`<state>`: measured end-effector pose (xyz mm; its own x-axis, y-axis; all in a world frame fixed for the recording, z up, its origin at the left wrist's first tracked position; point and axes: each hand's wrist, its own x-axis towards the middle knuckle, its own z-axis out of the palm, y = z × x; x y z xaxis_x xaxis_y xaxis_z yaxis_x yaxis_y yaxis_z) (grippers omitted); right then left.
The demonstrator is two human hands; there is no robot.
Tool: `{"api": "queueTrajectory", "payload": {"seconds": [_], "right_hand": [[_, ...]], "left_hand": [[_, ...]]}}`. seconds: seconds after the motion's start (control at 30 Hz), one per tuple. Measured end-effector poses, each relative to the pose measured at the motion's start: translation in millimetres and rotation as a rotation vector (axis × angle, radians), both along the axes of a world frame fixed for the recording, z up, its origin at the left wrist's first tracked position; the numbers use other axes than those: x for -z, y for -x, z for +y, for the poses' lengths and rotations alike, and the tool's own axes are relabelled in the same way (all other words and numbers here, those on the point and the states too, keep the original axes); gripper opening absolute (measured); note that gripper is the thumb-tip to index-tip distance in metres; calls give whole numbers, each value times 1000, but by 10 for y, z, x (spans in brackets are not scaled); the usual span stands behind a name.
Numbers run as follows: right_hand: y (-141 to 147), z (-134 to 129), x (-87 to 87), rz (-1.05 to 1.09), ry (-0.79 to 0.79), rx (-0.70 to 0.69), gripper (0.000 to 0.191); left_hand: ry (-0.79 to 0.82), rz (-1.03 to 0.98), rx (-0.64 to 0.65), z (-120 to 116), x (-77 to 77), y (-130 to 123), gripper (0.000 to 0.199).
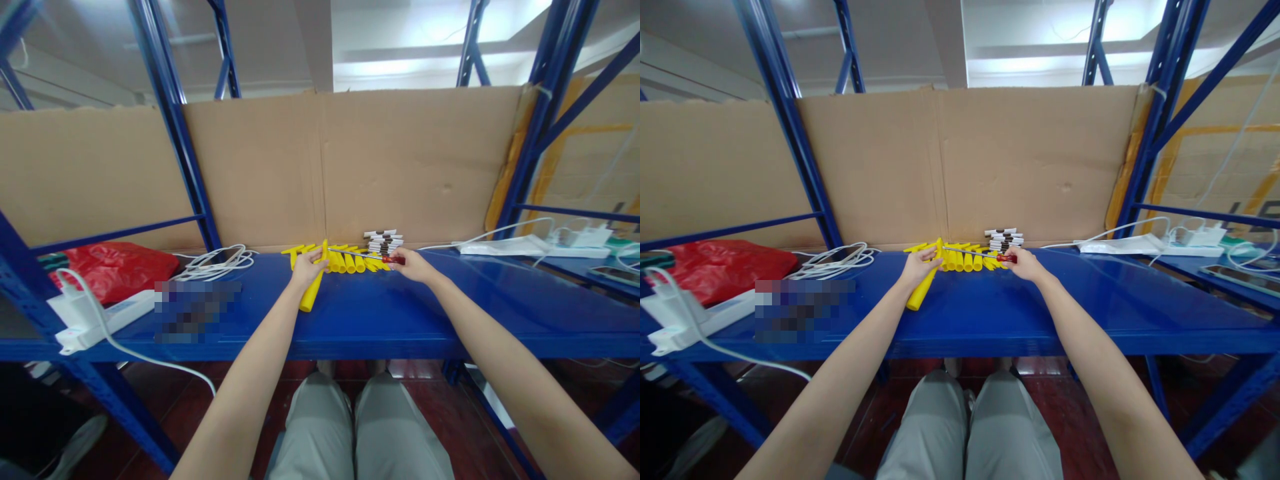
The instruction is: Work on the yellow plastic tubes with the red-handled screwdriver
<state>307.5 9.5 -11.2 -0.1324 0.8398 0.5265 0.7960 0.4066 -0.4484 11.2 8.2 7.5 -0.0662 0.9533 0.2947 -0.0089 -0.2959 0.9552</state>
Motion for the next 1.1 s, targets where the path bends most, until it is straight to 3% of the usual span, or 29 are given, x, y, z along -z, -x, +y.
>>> {"api": "queueTrajectory", "payload": {"seconds": [0.57, 1.1], "right_hand": [[1, 74, 85, -41, -72, 7, 11], [9, 50, 61, -48, -80, 4, 10]], "left_hand": [[24, -10, 61, -14, -17, 27, 50], [51, 29, -20, -152, -102, -36, 48]]}}
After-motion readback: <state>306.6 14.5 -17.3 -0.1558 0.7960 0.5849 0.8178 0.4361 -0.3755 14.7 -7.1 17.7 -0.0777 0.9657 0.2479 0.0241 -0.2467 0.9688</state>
